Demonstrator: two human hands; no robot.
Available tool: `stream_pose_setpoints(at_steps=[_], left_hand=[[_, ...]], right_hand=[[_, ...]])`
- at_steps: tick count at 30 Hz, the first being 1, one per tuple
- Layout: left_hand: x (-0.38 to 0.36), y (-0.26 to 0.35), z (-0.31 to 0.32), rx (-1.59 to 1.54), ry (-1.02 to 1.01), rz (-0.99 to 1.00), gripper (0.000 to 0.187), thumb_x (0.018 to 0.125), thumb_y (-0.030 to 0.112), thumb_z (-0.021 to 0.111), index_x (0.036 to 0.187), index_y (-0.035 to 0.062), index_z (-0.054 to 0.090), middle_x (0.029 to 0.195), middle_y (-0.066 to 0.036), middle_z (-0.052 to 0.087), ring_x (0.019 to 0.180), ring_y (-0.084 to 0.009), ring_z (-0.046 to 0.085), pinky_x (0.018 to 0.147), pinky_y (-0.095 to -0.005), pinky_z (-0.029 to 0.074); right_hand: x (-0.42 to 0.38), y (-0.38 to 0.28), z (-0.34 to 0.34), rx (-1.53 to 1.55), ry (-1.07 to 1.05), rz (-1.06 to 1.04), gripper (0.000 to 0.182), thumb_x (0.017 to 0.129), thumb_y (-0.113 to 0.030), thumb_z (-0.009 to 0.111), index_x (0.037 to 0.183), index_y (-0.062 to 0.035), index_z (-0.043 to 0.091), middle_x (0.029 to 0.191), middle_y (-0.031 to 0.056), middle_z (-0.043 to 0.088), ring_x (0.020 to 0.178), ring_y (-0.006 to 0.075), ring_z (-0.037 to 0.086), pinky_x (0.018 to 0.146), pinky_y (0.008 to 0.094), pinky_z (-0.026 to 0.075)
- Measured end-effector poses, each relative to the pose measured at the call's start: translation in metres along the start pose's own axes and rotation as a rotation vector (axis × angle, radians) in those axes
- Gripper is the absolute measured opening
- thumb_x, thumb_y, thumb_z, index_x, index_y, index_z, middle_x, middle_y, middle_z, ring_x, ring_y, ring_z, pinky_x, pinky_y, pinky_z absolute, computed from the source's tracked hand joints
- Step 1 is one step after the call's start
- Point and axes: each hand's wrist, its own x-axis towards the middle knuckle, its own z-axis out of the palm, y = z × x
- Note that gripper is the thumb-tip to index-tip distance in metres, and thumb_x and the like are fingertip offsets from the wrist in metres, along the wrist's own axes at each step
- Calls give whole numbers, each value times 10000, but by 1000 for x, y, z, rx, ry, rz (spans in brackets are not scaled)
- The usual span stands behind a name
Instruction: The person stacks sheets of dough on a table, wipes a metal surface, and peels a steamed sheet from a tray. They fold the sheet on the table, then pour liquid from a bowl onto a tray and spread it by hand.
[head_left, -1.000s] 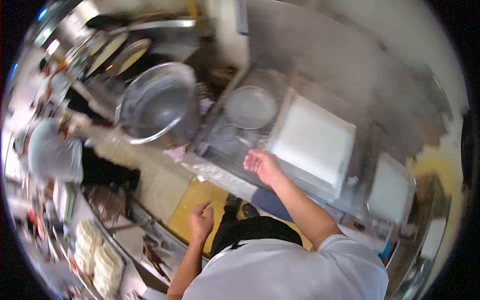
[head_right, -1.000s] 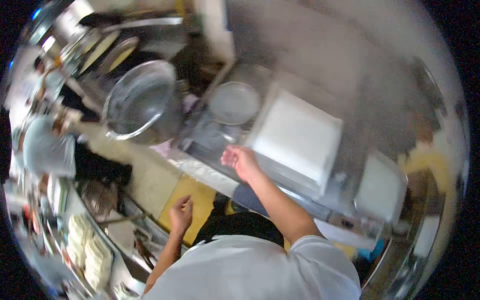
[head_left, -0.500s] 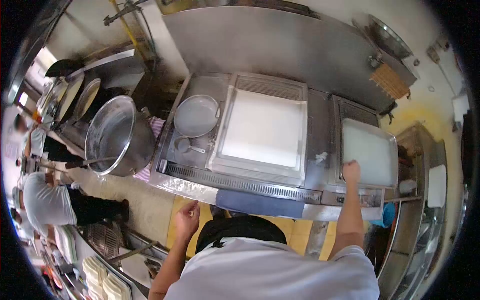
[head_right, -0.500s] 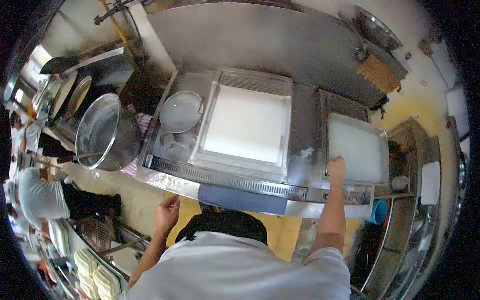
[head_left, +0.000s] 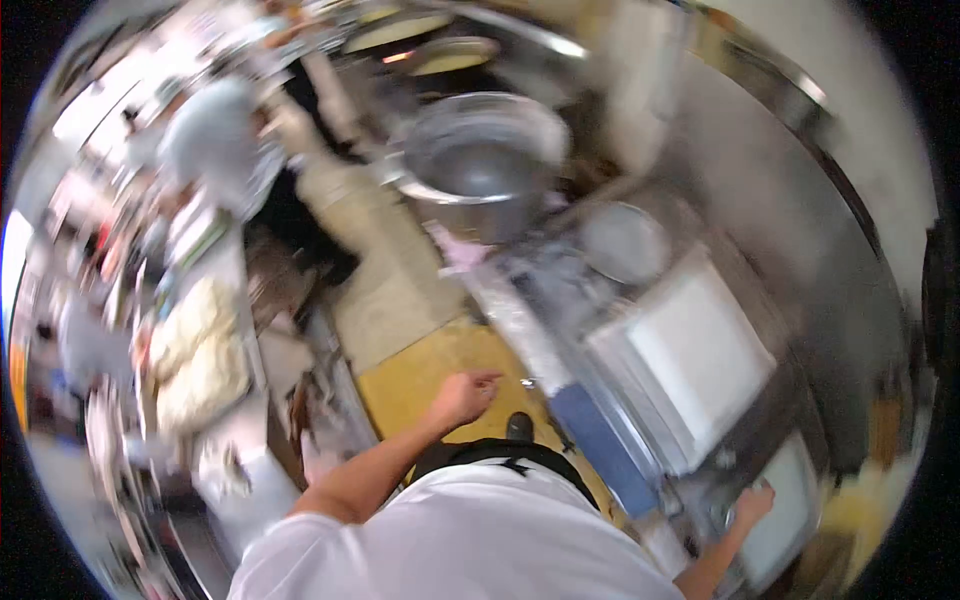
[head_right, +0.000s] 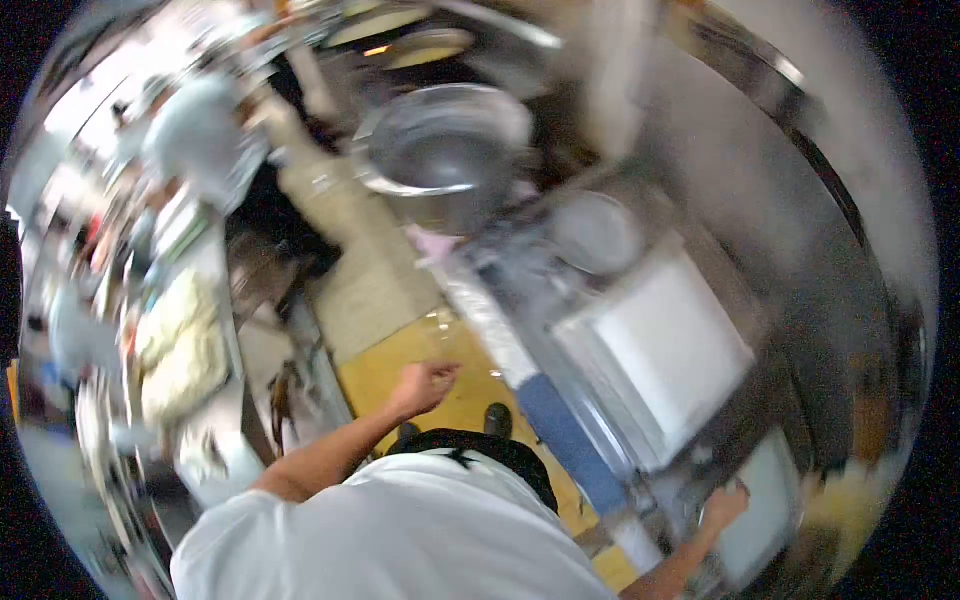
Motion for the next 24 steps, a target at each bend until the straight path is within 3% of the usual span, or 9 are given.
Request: stream_pose_setpoints(at_steps=[1,4,6,8,12,14,18,20,24], left_hand=[[-7,-14,-3,23,38,17,308,935,254,658,1200,118,738,1112,-168,741,1020,-303,729,894,-408,574],[-40,-22,-40,8,155,-66,313,932,277,659,1189,118,740,1108,-146,745,1006,-326,721,889,-417,574],[-67,-44,-58,19,239,-121,318,928,289,662,1183,117,740,1102,-138,748,1000,-327,719,889,-417,573],[-97,-77,-71,-44,358,-173,302,925,270,675,1176,116,741,1085,-136,751,986,-324,719,886,-412,571],[-183,-124,-102,-177,594,-257,284,920,250,685,1161,112,748,1065,-136,752,969,-326,719,867,-415,570],[-229,-145,-113,-206,698,-326,278,916,245,690,1148,106,753,1056,-144,749,957,-330,719,855,-417,569],[-302,-184,-127,-218,821,-484,277,900,240,701,1129,95,758,1032,-170,740,916,-339,715,829,-425,567],[-332,-193,-136,-260,860,-542,281,892,236,706,1127,92,758,1013,-178,736,894,-346,712,816,-427,568],[-378,-199,-160,-356,985,-599,285,887,245,716,1128,97,758,947,-152,732,808,-314,706,756,-403,568]], right_hand=[[4,-62,-11,189,278,-103,226,851,-149,675,801,72,667,911,221,696,835,428,642,808,476,512],[16,-228,-22,196,-214,-302,227,848,-124,680,978,60,710,983,210,709,902,423,658,866,461,526],[-8,-323,17,475,-477,-467,476,856,-116,701,1290,59,614,1337,261,592,1273,414,547,1107,492,405],[-73,-449,-20,564,-546,-885,626,859,-147,714,1428,18,511,1411,253,533,1337,424,480,1162,474,349],[-220,-631,-88,618,-735,-1315,787,821,-207,747,1499,10,411,1453,266,493,1352,421,463,1149,461,361],[-300,-697,-114,717,-829,-1591,784,829,-235,742,1498,11,416,1452,266,494,1358,422,459,1151,455,365],[-484,-788,-186,707,-1023,-1919,790,842,-276,751,1501,5,417,1418,276,515,1310,421,500,1118,452,402],[-574,-814,-214,813,-1003,-2109,689,856,-294,728,1421,22,493,1396,269,543,1288,422,520,1087,468,431],[-714,-836,-266,569,-938,-2302,565,872,-357,733,1270,13,579,1258,231,610,1202,371,592,1003,470,495]])
